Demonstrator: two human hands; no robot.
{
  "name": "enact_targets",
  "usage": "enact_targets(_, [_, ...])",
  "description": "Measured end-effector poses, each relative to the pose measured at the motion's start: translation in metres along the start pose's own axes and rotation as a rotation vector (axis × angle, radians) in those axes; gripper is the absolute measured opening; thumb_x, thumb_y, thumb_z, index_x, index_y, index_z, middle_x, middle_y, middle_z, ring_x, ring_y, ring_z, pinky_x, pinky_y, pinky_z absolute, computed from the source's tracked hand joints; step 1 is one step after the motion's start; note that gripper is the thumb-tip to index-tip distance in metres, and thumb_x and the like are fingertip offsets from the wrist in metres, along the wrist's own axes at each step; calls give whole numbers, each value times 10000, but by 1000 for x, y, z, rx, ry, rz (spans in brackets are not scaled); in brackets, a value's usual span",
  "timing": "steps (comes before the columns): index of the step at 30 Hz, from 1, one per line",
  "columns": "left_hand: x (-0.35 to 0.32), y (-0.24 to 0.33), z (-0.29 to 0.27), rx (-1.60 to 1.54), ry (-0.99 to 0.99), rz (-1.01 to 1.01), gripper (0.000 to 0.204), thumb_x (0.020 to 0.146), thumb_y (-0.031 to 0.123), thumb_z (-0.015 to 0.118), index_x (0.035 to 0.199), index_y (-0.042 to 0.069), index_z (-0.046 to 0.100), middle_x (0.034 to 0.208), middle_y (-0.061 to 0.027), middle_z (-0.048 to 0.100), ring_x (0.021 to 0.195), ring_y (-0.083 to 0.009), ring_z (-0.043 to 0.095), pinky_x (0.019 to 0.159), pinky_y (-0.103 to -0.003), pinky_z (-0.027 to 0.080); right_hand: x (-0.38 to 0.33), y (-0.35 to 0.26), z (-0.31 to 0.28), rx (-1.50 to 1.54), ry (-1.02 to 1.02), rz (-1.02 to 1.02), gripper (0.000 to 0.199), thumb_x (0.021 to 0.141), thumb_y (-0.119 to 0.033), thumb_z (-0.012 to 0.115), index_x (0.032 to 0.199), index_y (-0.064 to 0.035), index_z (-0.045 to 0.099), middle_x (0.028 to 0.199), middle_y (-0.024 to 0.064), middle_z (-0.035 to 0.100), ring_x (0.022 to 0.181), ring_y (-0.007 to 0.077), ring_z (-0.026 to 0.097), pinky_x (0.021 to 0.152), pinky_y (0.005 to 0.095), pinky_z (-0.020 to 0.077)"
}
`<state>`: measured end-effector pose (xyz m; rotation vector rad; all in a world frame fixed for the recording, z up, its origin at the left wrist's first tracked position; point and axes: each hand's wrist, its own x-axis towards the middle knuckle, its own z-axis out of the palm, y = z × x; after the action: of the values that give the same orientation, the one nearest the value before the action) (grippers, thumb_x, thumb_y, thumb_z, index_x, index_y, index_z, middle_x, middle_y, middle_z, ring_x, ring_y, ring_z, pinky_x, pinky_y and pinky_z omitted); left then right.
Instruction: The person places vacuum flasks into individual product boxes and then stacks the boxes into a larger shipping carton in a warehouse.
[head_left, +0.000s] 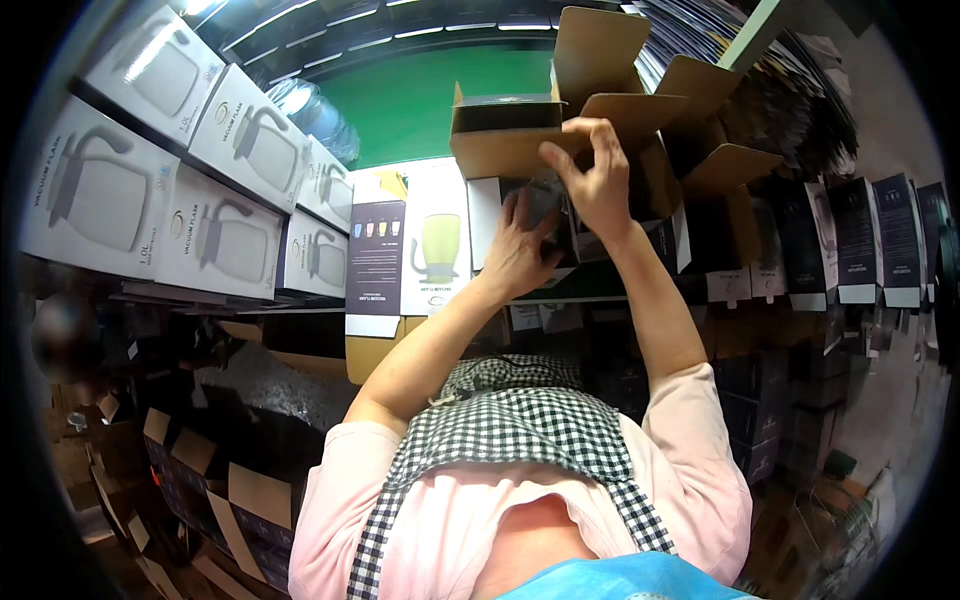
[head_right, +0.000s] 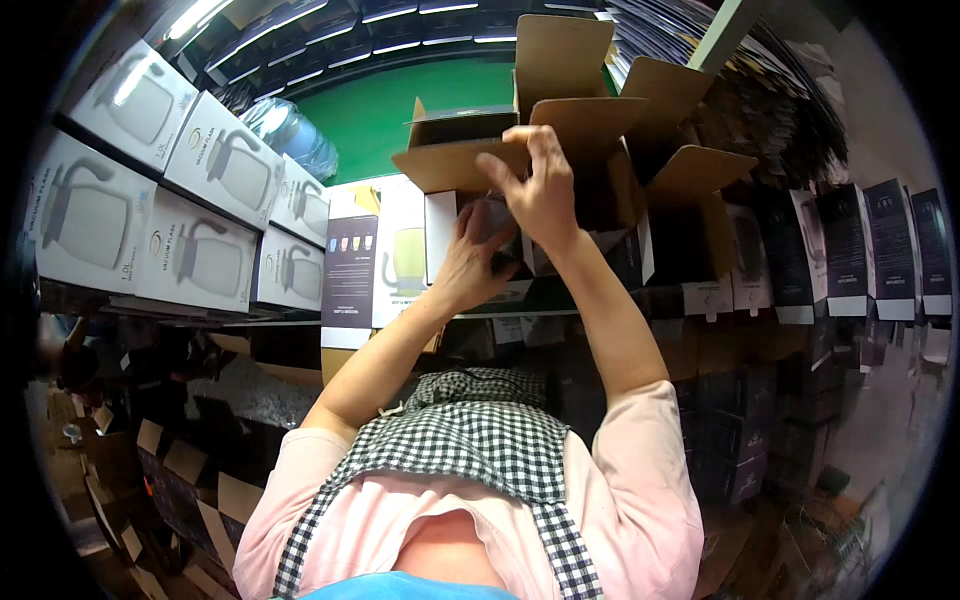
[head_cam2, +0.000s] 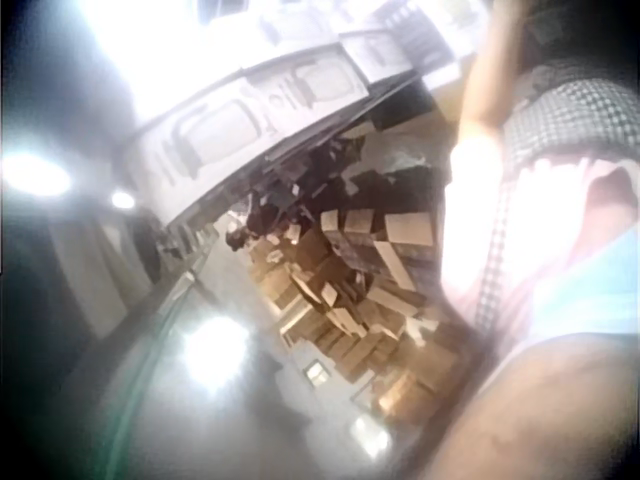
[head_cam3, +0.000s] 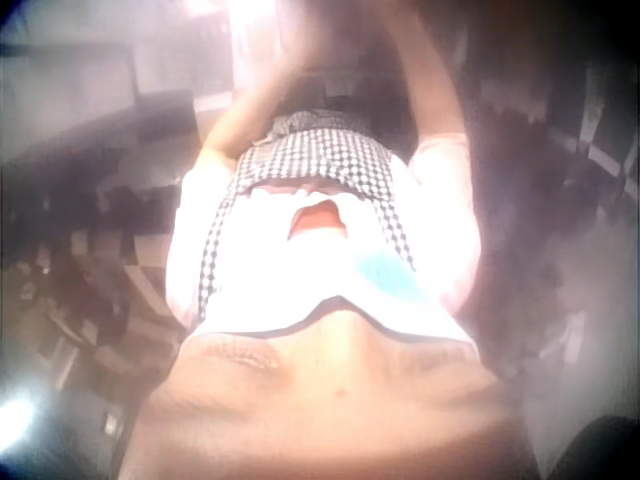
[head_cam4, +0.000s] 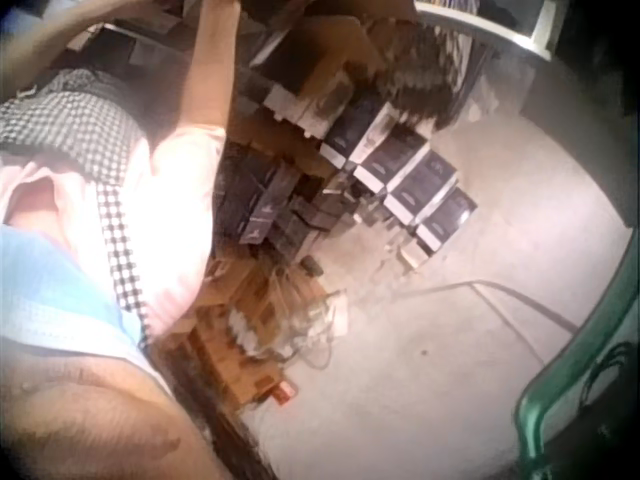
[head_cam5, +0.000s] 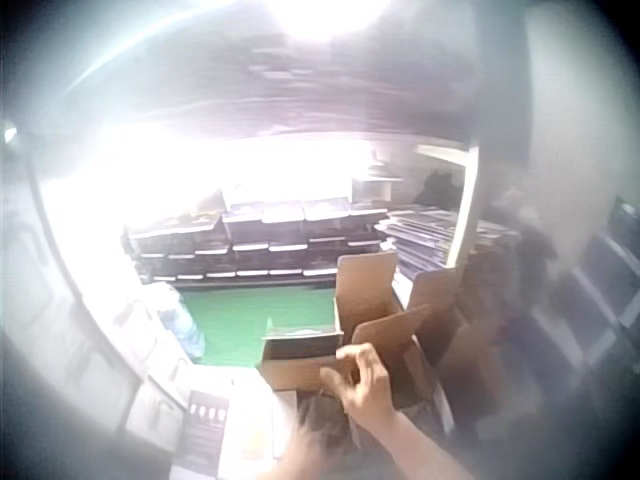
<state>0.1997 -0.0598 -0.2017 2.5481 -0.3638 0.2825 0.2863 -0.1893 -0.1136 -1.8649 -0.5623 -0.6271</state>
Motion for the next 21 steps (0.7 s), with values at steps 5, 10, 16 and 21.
enact_targets(5, [-32,-31,-22,-591,250,-121,721,772,225,793,1396,29,491,1491,-333,277,1398,-485,286,1122,-536,321,-53,4,-31,-77,-169,-304,643,798,74,714,1373,-76,469,1207,167,593,1165,346,595,965,397,497])
enact_targets(10, [-14,34,-26,25,160,137,804,810,253,770,1501,163,370,1504,-305,282,1416,-506,233,1140,-543,292,-38,22,-14,-125,-179,-102,991,773,109,712,1561,-179,184,1317,167,507,1194,348,563,985,402,505])
enact_targets(16, [-10,4,-6,-74,68,121,768,818,243,749,1488,149,385,1561,-249,246,1448,-483,181,1153,-545,274,-33,39,-11,219,-206,0,1062,752,113,726,1568,-205,126,1360,168,450,1184,326,563,980,386,532])
enact_targets(21, [-13,17,-3,9,125,305,688,827,280,738,1388,9,447,1543,-256,275,1466,-400,208,1176,-536,231,-33,41,1,0,-207,46,1083,727,110,727,1571,-190,119,1298,188,453,1156,338,547,917,420,516])
